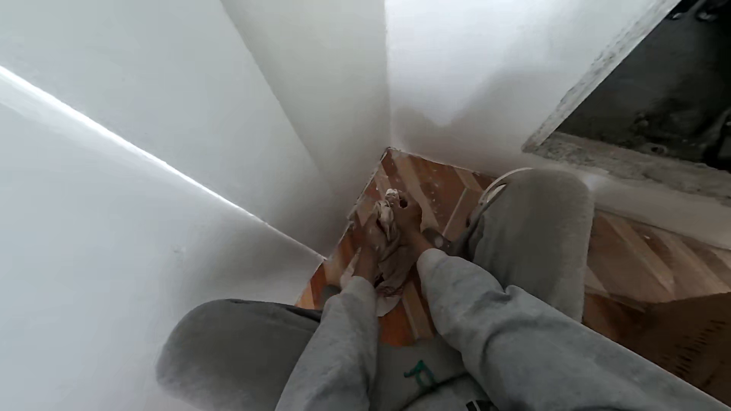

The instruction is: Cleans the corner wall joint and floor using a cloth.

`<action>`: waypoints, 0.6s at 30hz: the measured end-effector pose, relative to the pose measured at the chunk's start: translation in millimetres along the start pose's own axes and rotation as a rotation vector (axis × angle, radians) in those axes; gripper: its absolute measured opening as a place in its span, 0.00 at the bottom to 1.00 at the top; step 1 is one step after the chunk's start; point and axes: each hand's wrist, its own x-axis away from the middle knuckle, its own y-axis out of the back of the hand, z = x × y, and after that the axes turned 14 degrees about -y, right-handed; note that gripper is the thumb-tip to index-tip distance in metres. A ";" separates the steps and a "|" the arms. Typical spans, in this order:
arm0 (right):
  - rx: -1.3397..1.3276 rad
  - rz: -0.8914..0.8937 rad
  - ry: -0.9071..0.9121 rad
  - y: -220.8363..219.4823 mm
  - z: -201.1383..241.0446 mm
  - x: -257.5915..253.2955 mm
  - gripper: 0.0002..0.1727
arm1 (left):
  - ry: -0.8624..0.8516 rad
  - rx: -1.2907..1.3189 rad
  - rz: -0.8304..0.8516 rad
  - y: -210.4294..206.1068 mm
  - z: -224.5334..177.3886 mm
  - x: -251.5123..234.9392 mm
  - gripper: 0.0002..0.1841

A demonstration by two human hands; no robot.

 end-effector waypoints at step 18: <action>0.332 0.120 -0.058 2.5 -27.4 6.7 0.21 | 0.252 -0.066 0.041 -24.9 33.1 -25.8 0.18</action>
